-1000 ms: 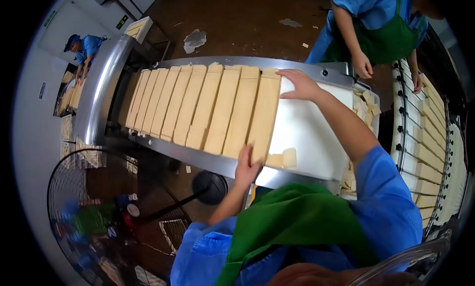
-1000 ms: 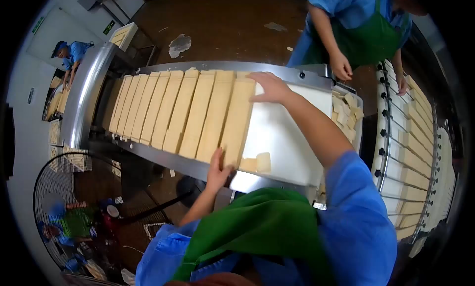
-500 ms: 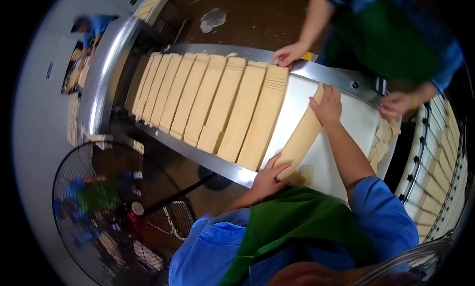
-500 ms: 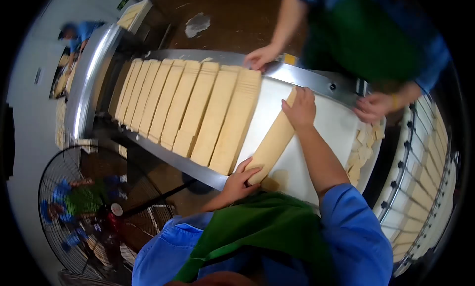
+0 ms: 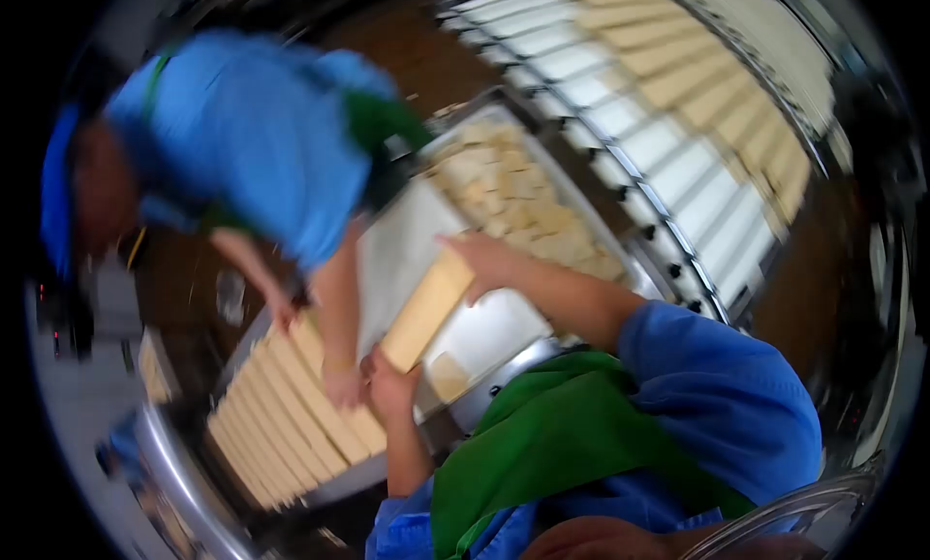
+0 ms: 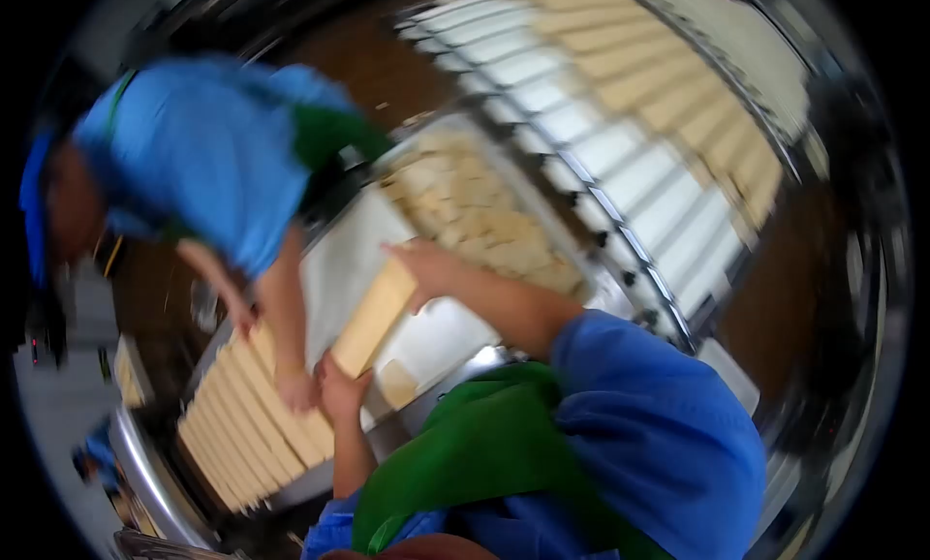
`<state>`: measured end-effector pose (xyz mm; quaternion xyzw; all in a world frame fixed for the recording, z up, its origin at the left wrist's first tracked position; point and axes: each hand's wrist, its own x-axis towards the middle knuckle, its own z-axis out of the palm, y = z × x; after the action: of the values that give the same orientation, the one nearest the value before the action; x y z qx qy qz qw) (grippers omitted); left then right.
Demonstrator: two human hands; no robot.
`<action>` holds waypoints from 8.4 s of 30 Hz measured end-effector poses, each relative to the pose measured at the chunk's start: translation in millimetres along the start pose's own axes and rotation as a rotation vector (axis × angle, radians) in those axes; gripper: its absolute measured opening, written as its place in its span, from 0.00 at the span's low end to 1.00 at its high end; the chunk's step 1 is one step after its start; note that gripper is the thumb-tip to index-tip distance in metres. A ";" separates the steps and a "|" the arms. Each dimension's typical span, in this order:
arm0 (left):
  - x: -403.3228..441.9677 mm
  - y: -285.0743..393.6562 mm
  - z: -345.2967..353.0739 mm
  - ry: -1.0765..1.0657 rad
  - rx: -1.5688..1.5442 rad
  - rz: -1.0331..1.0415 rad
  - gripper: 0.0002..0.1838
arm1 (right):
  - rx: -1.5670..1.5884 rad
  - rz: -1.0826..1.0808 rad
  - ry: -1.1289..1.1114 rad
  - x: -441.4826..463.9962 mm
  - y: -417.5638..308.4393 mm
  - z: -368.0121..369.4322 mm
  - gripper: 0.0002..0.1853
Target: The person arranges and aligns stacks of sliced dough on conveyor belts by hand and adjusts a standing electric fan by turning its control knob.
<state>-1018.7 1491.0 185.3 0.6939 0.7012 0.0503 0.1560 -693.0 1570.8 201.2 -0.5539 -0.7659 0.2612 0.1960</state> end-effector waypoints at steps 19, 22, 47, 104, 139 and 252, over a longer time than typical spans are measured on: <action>-187.2 448.2 65.2 -0.900 -0.601 1.078 0.35 | 0.433 1.006 0.890 -534.4 242.5 -284.4 0.33; -204.4 485.0 62.7 -1.199 -0.733 0.960 0.35 | -0.047 1.232 0.504 -522.7 272.3 -317.5 0.40; -198.4 590.8 140.6 -0.725 -0.527 1.440 0.29 | -0.242 0.437 0.734 -540.2 192.1 -239.6 0.51; -131.1 -130.6 14.4 0.131 -1.083 -0.187 0.38 | -0.412 -0.205 -0.130 244.4 -236.3 249.3 0.38; -81.5 390.5 14.3 -0.214 -0.248 1.135 0.39 | 0.503 0.979 0.728 -390.2 207.6 -296.6 0.26; -103.2 438.5 5.9 0.004 -0.119 0.964 0.41 | 0.748 0.596 0.870 -340.6 250.4 -328.0 0.43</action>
<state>-598.4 1402.2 320.9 0.9294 0.2961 0.1582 0.1532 -207.3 1369.6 301.0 -0.6924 -0.2870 0.3055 0.5873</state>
